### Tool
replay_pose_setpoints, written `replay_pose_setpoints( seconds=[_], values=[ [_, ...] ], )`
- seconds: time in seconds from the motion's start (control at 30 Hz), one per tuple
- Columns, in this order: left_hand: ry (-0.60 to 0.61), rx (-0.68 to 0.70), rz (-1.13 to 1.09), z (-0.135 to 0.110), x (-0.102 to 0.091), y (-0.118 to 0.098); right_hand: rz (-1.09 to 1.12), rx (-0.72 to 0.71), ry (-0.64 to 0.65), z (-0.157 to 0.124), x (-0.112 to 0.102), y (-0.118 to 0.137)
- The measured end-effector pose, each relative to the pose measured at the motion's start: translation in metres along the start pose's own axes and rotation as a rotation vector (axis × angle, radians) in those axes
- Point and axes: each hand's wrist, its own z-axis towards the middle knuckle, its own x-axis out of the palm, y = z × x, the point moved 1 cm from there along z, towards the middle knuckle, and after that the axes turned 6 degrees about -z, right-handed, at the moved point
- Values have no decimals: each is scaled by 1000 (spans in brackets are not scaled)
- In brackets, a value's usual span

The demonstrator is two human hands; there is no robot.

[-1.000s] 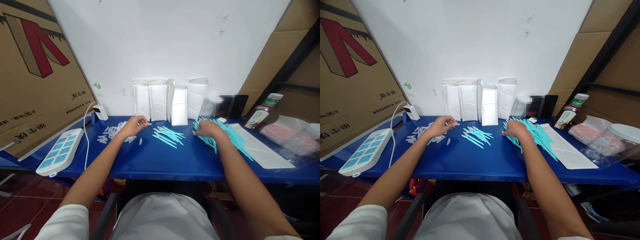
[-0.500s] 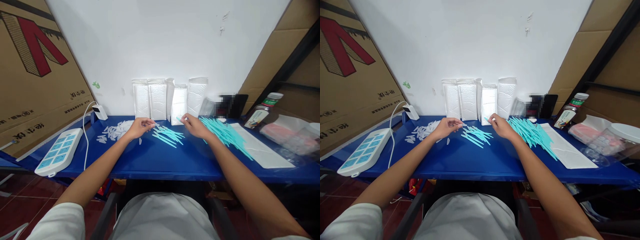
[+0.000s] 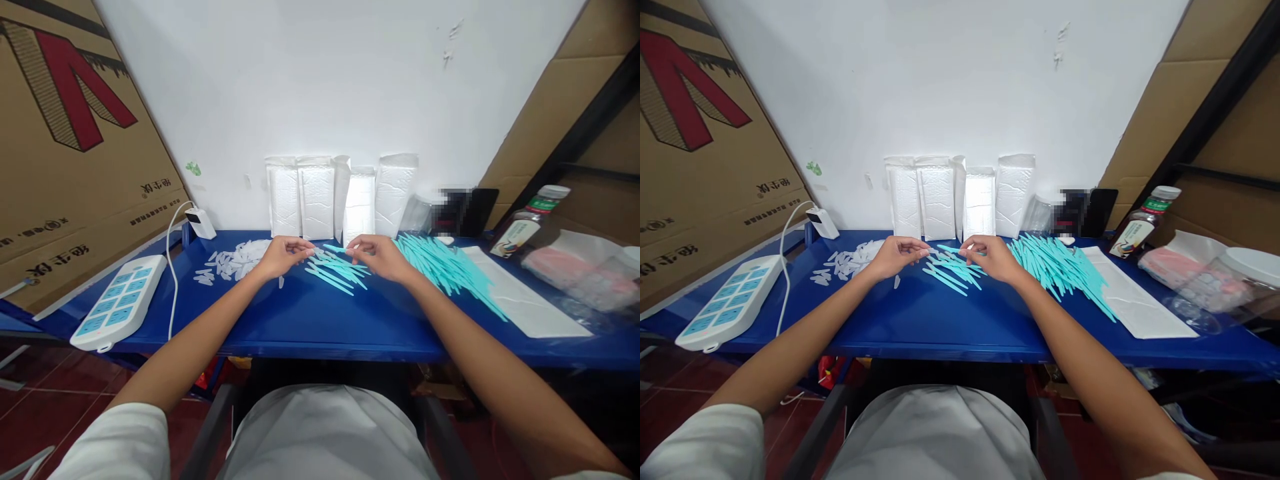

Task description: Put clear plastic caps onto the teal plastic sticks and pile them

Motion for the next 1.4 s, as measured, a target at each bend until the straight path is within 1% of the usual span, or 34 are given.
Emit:
replay_pose_setpoints(
  seconds=[0.1,0.3,0.5,0.6,0.77,0.9,0.97,1.03,1.1,1.13,1.17,1.2,1.27,1.3,1.37,1.4],
  values=[
    [-3,-9,-8,-1,0,-2,-37,-43,4,0,1,4],
    [11,-5,-33,0,2,0,-32,-57,38,1,4,5],
    [67,-44,-126,-5,15,0,19,-81,75,-1,15,6],
    [87,-48,-129,-8,20,-2,54,-76,89,-1,21,8],
    [88,-31,-106,-9,18,-3,74,-67,82,-1,22,8],
    [92,-56,-101,-7,20,0,75,-63,78,0,24,6],
    [78,-26,-56,-6,20,1,61,-59,65,1,26,4],
    [23,64,70,-4,14,2,-3,-66,38,3,28,0],
    [-45,153,246,-2,1,-1,-130,-89,-19,5,27,-5],
    [-54,169,322,-2,-8,-3,-204,-101,-62,6,25,-8],
    [-22,153,372,-2,-18,-6,-277,-108,-113,7,22,-11],
    [67,105,383,-2,-28,-8,-347,-107,-167,7,19,-14],
    [300,-20,357,-3,-46,-12,-484,-79,-260,8,8,-20],
    [384,-75,357,-4,-54,-13,-557,-51,-298,8,2,-22],
    [498,-155,353,-5,-62,-11,-714,33,-358,8,-12,-27],
    [536,-184,352,-5,-64,-9,-790,91,-383,7,-20,-29]
  ],
)
